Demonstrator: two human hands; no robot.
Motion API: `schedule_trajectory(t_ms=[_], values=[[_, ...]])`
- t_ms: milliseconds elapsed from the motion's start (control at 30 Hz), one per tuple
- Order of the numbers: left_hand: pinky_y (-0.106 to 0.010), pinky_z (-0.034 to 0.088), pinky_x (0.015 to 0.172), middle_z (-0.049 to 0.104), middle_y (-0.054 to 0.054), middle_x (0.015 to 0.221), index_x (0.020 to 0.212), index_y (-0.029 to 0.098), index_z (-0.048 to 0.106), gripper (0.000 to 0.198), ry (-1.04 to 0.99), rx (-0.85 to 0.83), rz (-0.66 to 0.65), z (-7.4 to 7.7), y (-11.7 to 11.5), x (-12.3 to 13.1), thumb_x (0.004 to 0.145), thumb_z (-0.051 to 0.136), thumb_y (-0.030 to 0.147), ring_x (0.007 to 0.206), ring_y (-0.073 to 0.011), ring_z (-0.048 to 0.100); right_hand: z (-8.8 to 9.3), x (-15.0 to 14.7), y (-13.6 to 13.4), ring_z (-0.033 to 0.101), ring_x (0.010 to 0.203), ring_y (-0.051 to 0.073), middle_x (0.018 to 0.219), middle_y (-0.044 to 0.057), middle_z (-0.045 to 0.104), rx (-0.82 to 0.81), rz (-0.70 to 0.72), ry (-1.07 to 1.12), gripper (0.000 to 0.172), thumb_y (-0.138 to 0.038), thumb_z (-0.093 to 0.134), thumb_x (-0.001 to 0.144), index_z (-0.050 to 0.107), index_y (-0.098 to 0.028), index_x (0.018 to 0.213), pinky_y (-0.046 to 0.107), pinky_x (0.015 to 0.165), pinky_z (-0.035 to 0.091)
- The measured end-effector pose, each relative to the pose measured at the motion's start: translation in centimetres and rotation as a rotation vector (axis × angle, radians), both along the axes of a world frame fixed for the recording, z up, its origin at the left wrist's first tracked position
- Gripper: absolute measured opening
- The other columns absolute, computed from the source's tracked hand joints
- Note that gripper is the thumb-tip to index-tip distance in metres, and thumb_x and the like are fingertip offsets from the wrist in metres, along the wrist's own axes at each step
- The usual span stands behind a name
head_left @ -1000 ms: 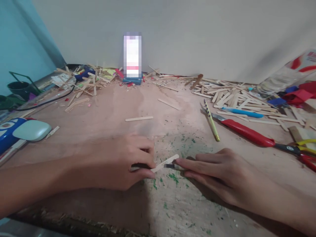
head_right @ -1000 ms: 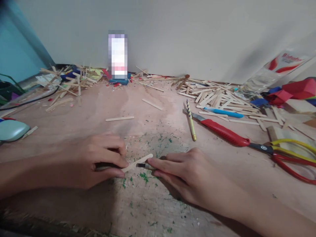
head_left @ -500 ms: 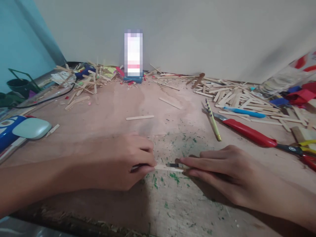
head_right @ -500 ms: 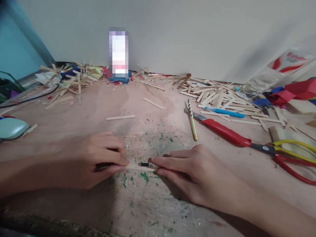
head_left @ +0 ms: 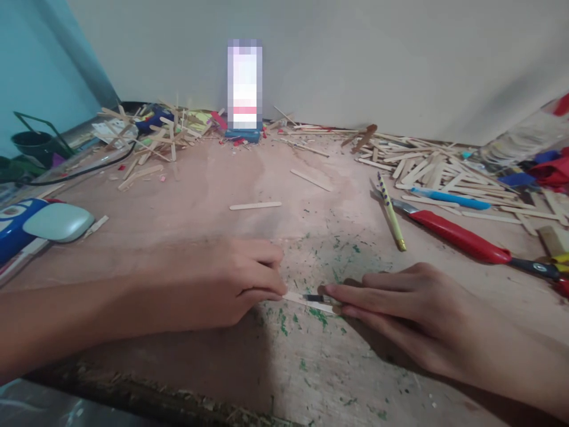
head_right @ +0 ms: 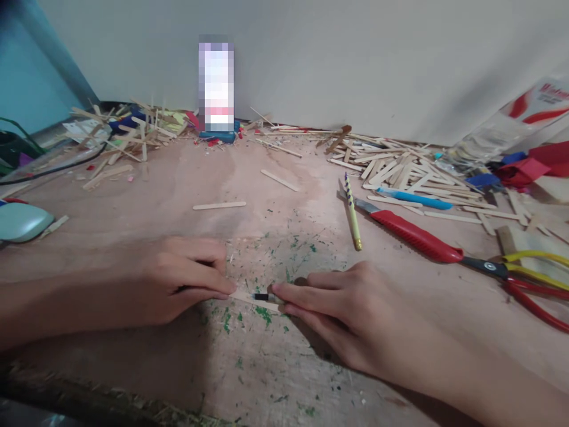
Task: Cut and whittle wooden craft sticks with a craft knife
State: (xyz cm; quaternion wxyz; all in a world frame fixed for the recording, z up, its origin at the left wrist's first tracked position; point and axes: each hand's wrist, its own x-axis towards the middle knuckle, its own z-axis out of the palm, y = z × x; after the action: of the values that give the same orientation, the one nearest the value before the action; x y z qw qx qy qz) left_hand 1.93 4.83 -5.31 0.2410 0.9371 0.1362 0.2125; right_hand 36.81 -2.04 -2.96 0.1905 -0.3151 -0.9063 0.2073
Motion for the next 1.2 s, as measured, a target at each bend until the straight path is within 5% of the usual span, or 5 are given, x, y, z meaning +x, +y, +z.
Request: schedule_trajectory(t_ms=[300,600,833,1100,1200], values=[[-0.033,0.039,0.068,0.062,0.001,0.089,0.109,0.022,0.089,0.031,-0.013,-0.006,0.016,-0.3,-0.2,0.1,0.128,0.065,0.018,0.074,-0.0154,0.055,-0.3,-0.7,-0.3,0.076,0.079,0.024,0.095,0.011,0.082,-0.028,-0.015,0.002,0.053,-0.065,0.079,0.120,0.088,-0.026,0.154,0.036,0.066,0.056],[-0.032,0.044,0.074,0.064,0.000,0.090,0.108,0.023,0.088,0.030,0.010,-0.003,0.026,-0.3,-0.2,0.0,0.126,0.066,0.015,0.080,-0.0172,0.059,0.3,-1.2,-0.4,0.071,0.061,0.012,0.090,0.001,0.085,-0.086,-0.039,0.067,0.030,-0.038,0.064,0.131,0.088,-0.026,0.145,0.029,0.053,0.050],[-0.031,0.046,0.075,0.067,0.000,0.091,0.110,0.023,0.089,0.030,0.016,-0.020,0.005,-0.1,0.0,0.1,0.125,0.065,0.015,0.080,-0.0173,0.061,0.0,-0.6,-0.2,0.067,0.059,0.014,0.086,0.000,0.078,-0.007,0.022,0.003,0.033,-0.030,0.057,0.133,0.087,-0.021,0.144,0.037,0.053,0.044],[-0.030,0.044,0.074,0.066,0.000,0.088,0.109,0.021,0.091,0.031,-0.013,-0.032,0.014,-0.3,0.1,0.4,0.125,0.065,0.015,0.078,-0.0164,0.058,0.2,-1.0,-0.7,0.064,0.059,0.011,0.082,-0.001,0.075,-0.041,-0.031,-0.008,0.028,-0.028,0.058,0.133,0.085,-0.019,0.135,0.031,0.055,0.046],[-0.030,0.044,0.074,0.065,0.000,0.088,0.109,0.021,0.091,0.032,-0.015,-0.024,0.012,-0.2,0.0,0.5,0.125,0.064,0.015,0.077,-0.0165,0.058,0.2,-1.3,-1.0,0.063,0.058,0.014,0.080,0.002,0.074,-0.053,-0.057,-0.018,0.033,-0.043,0.062,0.132,0.087,-0.023,0.126,0.033,0.055,0.046]])
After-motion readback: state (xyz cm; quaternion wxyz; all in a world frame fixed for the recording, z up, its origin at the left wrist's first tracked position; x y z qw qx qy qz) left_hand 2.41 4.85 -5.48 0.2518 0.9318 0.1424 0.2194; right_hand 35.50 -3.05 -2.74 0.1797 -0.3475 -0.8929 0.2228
